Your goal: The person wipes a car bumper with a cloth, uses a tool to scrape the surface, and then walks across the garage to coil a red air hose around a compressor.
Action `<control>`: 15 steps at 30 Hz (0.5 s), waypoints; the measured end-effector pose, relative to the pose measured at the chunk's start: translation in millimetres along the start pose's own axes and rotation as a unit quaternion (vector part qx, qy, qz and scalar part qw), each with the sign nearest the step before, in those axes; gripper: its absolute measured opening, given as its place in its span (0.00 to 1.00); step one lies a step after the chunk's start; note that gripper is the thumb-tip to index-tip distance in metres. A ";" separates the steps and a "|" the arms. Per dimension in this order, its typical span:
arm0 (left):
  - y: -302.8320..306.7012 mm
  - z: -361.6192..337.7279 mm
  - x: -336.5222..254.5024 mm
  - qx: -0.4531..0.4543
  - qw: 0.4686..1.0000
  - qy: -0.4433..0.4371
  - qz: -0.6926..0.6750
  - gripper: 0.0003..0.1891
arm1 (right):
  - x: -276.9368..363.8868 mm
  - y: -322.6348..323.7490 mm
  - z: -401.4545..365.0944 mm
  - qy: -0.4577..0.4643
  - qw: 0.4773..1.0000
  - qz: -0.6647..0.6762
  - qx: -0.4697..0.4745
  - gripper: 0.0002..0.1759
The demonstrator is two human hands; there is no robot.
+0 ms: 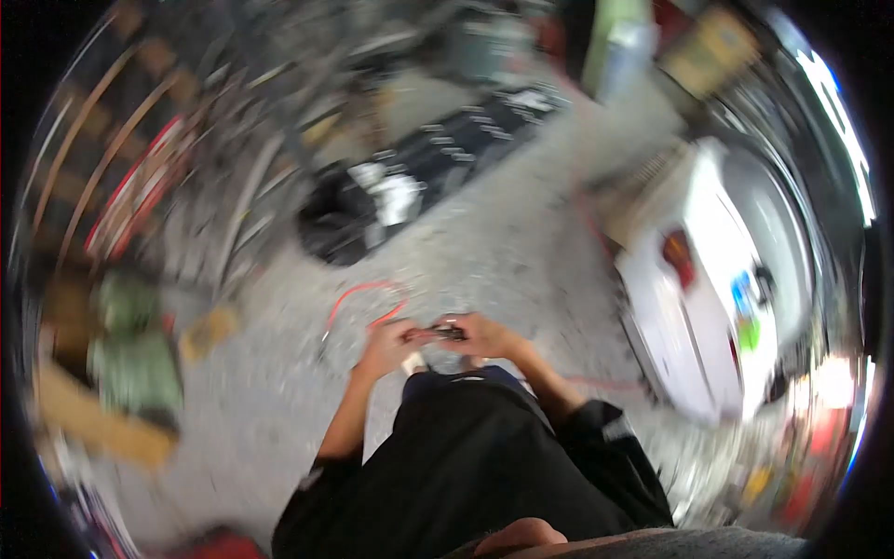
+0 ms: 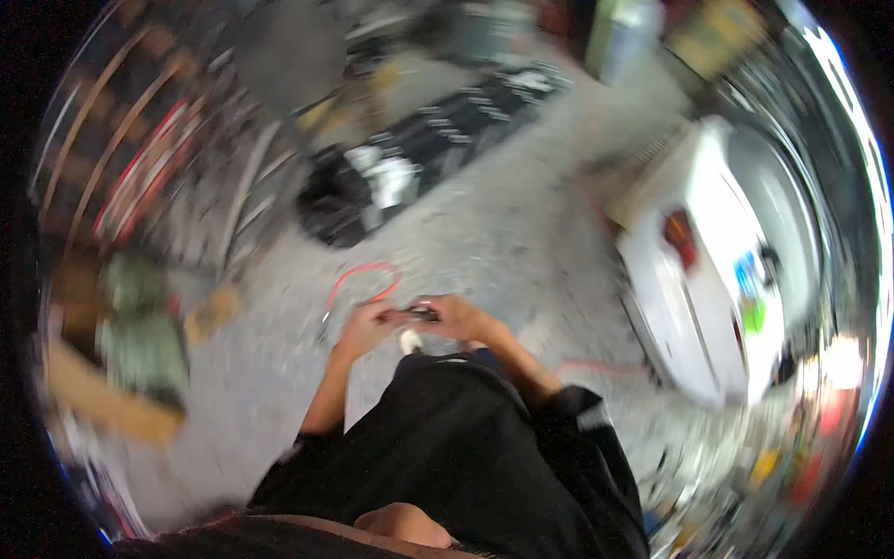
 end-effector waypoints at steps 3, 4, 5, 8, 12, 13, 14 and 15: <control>15.9 8.6 -5.0 -0.066 0.994 0.020 -0.084 0.06 | -28.1 14.2 -38.6 -0.021 0.993 0.023 -0.117 0.27; 26.7 23.9 -52.4 -0.079 0.993 0.032 -0.083 0.05 | -40.7 16.5 -54.7 0.064 0.977 0.008 -0.202 0.27; 30.1 28.0 -57.8 -0.062 0.997 0.015 -0.037 0.06 | -50.3 23.8 -76.8 0.044 0.969 0.008 -0.242 0.27; 57.2 24.6 -52.9 -0.092 0.990 -0.071 0.082 0.08 | -76.7 20.0 -132.2 0.009 0.930 0.076 -0.358 0.25; 62.8 38.4 -89.7 -0.191 0.966 -0.071 -0.158 0.09 | -193.6 -14.5 -177.9 -0.187 0.872 0.171 -0.418 0.16; 66.0 46.6 -107.4 -0.217 0.951 -0.098 -0.195 0.11 | -223.9 -26.3 -184.1 -0.185 0.861 0.143 -0.453 0.15; 70.5 49.5 -125.7 -0.243 0.933 -0.126 -0.232 0.12 | -245.4 -37.8 -192.6 -0.181 0.848 0.115 -0.485 0.14; 81.0 51.1 -135.0 -0.192 0.932 -0.143 -0.271 0.10 | -259.8 -47.7 -202.8 -0.179 0.841 0.118 -0.497 0.14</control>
Point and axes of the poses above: each hand's wrist, its own z-axis towards the middle knuckle, its own y-axis out of the back of the hand, x = y × z, the point moved 7 cm from there along z, towards the middle knuckle, and after that the axes turned 15 degrees about -y, right-handed, at the moved point
